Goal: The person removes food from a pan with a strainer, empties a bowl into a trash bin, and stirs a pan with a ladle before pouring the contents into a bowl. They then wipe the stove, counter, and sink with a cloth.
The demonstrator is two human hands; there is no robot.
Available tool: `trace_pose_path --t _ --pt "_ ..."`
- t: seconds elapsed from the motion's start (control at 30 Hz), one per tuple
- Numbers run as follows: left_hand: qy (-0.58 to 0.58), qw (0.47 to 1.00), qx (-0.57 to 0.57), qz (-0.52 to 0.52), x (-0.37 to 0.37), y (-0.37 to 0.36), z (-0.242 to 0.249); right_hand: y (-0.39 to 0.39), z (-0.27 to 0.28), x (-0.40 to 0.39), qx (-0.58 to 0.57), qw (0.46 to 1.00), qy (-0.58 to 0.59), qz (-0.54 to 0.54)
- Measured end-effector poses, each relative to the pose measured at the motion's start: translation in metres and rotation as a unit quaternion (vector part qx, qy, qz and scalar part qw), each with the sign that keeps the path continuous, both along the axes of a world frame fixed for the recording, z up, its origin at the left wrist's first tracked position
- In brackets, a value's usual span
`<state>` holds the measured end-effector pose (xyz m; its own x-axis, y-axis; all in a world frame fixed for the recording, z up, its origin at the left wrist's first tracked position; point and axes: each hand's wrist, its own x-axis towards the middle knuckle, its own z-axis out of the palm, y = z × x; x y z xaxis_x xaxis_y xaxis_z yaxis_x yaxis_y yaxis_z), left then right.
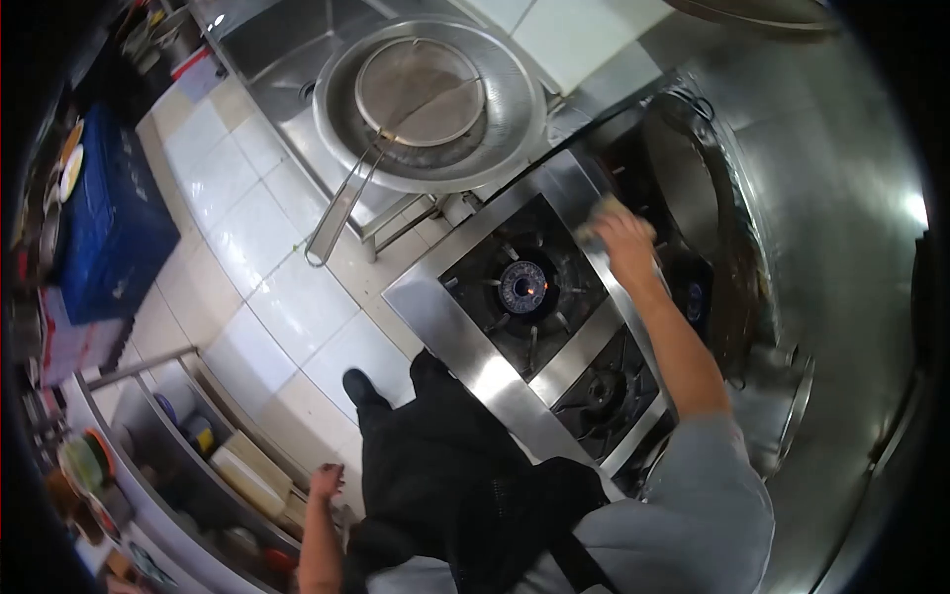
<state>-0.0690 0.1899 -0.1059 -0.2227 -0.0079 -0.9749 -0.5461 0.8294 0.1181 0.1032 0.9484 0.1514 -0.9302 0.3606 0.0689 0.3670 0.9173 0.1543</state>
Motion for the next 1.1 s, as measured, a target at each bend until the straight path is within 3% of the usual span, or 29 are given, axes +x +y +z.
trace_pose_path --t 0.07,0.1,0.17,0.2,0.27,0.33,0.4,0.43,0.53,0.57,0.63,0.67,0.7,0.73,0.77,0.8,0.83,0.9,1.0,1.1 --pt "0.046 0.999 0.007 -0.018 0.005 0.007 0.000 0.024 -0.016 -0.088 0.032 0.986 -0.010 0.165" --pt "0.041 0.999 -0.001 -0.002 0.010 0.020 0.008 0.038 -0.031 -0.112 0.024 0.983 -0.014 0.181" --pt "0.075 0.997 0.022 0.009 0.013 0.038 0.022 0.052 -0.060 -0.133 0.175 0.967 -0.070 0.169" --pt "0.074 0.997 0.019 0.016 0.019 0.044 0.020 0.055 -0.068 -0.127 0.174 0.966 -0.069 0.176" --pt "0.026 0.999 0.028 0.029 0.040 0.041 0.020 0.048 -0.078 -0.066 0.214 0.955 -0.156 0.134" --pt "-0.031 0.998 0.017 0.058 0.068 0.027 0.012 0.039 -0.091 0.019 0.173 0.968 -0.134 0.123" --pt "-0.077 0.991 0.009 0.108 0.110 0.000 0.001 0.020 -0.084 0.114 0.126 0.967 -0.206 0.082" --pt "-0.021 0.988 0.142 -0.054 0.146 -0.045 -0.036 0.015 -0.080 0.147 0.102 0.969 -0.216 0.070" --pt "-0.051 0.986 0.143 -0.068 0.193 -0.079 -0.037 0.016 -0.055 0.156 0.065 0.943 -0.305 0.117" --pt "-0.041 0.974 0.186 -0.124 0.197 -0.088 -0.033 0.024 -0.067 0.141 0.068 0.975 -0.187 0.098" --pt "-0.006 0.956 0.202 -0.213 0.193 -0.093 -0.019 0.058 -0.090 0.092 0.063 0.975 -0.183 0.112" --pt "0.207 0.763 0.321 -0.522 0.191 -0.117 -0.050 0.067 -0.093 0.049 0.088 0.976 -0.145 0.140" --pt "0.101 0.890 0.241 -0.375 0.180 -0.109 -0.033 0.071 -0.095 0.006 0.112 0.974 -0.109 0.162" --pt "-0.007 0.967 0.145 -0.207 0.158 -0.089 -0.014 0.079 -0.104 -0.029 0.113 0.973 -0.160 0.120" --pt "-0.039 0.997 0.055 -0.037 0.132 -0.058 0.013 0.081 -0.103 -0.065 0.132 0.977 -0.108 0.127" --pt "-0.066 0.988 -0.039 0.136 0.109 -0.031 0.035 0.075 -0.103 -0.095 0.149 0.978 -0.054 0.134" --pt "-0.039 0.988 -0.036 0.144 0.092 -0.015 0.049 0.066 -0.112 -0.111 0.140 0.980 -0.049 0.134" --pt "-0.006 0.987 -0.035 0.156 0.074 0.009 0.064 0.046 -0.121 -0.140 -0.052 0.991 0.067 -0.103" --pt "0.060 0.983 0.032 0.170 0.068 0.022 0.073 -0.033 -0.111 -0.160 -0.095 0.987 0.090 -0.091" --pt "0.039 0.986 0.068 0.148 0.072 0.029 0.054 -0.142 -0.134 -0.169 -0.264 0.945 0.186 0.047"
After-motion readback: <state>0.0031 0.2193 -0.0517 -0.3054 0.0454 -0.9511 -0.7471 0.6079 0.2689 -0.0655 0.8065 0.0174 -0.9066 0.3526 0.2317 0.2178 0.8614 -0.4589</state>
